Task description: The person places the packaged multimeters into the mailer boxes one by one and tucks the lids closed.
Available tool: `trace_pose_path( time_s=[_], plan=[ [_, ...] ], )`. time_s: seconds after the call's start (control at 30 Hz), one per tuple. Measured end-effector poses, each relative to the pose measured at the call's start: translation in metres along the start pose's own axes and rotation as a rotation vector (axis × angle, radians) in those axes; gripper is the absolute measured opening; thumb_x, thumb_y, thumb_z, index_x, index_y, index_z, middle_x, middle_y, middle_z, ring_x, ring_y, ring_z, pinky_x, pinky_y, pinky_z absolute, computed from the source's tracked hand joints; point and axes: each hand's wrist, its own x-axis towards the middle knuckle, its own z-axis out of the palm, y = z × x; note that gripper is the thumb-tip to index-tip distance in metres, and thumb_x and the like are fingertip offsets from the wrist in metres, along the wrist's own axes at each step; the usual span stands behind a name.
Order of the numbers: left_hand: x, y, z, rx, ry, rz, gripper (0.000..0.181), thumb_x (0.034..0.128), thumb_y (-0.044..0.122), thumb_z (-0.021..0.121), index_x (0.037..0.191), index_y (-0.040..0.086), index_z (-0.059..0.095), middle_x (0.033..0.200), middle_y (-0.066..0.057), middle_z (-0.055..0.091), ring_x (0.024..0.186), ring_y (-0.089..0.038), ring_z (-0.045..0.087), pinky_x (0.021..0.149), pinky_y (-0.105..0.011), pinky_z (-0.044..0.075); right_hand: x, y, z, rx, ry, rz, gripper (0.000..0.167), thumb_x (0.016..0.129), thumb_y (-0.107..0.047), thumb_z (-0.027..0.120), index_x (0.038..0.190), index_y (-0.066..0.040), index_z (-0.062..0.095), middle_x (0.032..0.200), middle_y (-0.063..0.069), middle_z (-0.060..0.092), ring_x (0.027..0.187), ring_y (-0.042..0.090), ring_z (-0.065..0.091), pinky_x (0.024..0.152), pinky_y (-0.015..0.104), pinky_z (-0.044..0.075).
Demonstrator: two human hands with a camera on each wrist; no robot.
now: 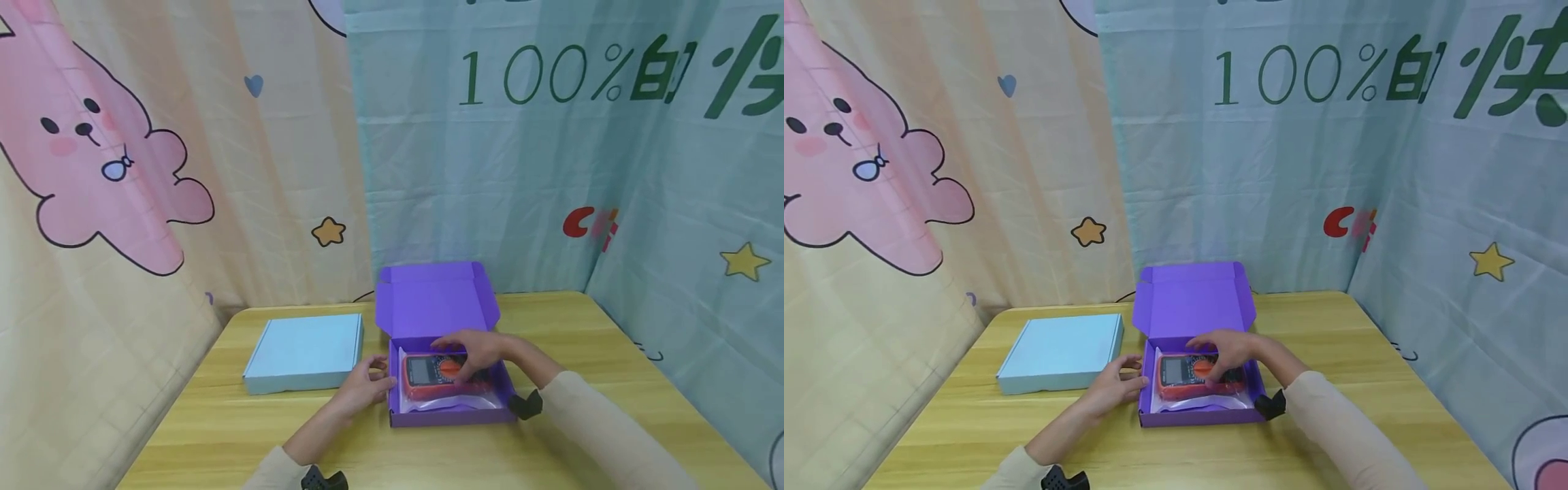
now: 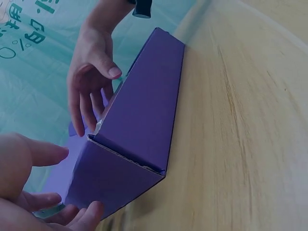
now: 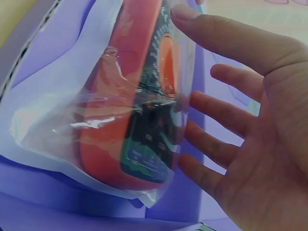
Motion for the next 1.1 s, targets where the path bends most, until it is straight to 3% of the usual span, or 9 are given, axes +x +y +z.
trace_pose_path(
  time_s=[0.17,0.43,0.53,0.8,1.1],
  plan=[
    [0.003,0.01,0.0,0.113,0.042,0.043,0.061,0.0935,0.009,0.074,0.145,-0.008,0.047,0.139,-0.024,0.05,0.128,-0.047,0.052,0.095,-0.047,0.056,-0.005,-0.001,-0.008,0.037,0.024,-0.032,0.088,0.08,-0.029,0.091,0.152,-0.003,0.047,0.14,0.019,0.059,0.129,0.042,0.053,0.107,0.057,0.044],
    [0.018,0.025,-0.009,0.165,0.117,0.074,0.058,0.0973,0.014,0.072,0.145,-0.007,0.048,0.141,-0.024,0.051,0.129,-0.044,0.053,0.099,-0.051,0.053,-0.02,0.003,-0.027,0.088,0.118,-0.074,0.075,0.094,-0.021,0.077,0.155,0.001,0.039,0.137,0.027,0.058,0.124,0.049,0.056,0.103,0.064,0.046],
    [0.027,0.033,-0.015,0.13,0.142,0.086,0.058,0.0996,0.016,0.069,0.146,-0.009,0.046,0.144,-0.026,0.05,0.129,-0.042,0.054,0.1,-0.049,0.052,-0.026,0.006,-0.036,0.111,0.176,-0.083,0.073,0.096,-0.019,0.074,0.154,0.005,0.038,0.135,0.032,0.057,0.122,0.051,0.056,0.103,0.065,0.045],
    [0.059,0.043,-0.033,0.03,0.186,0.044,0.056,0.1019,0.015,0.064,0.148,-0.01,0.044,0.145,-0.025,0.048,0.124,-0.041,0.054,0.105,-0.055,0.047,-0.04,0.02,-0.053,0.135,0.258,-0.012,0.07,0.098,-0.019,0.073,0.155,0.004,0.039,0.137,0.034,0.055,0.125,0.054,0.053,0.101,0.058,0.05],
    [0.094,0.05,-0.051,-0.19,0.245,-0.031,0.05,0.1075,0.019,0.057,0.148,-0.007,0.045,0.149,-0.025,0.048,0.139,-0.044,0.042,0.114,-0.054,0.038,-0.045,0.038,-0.069,0.15,0.392,0.06,0.06,0.101,-0.017,0.068,0.15,0.008,0.044,0.136,0.033,0.056,0.125,0.051,0.054,0.097,0.057,0.052]
  ],
)
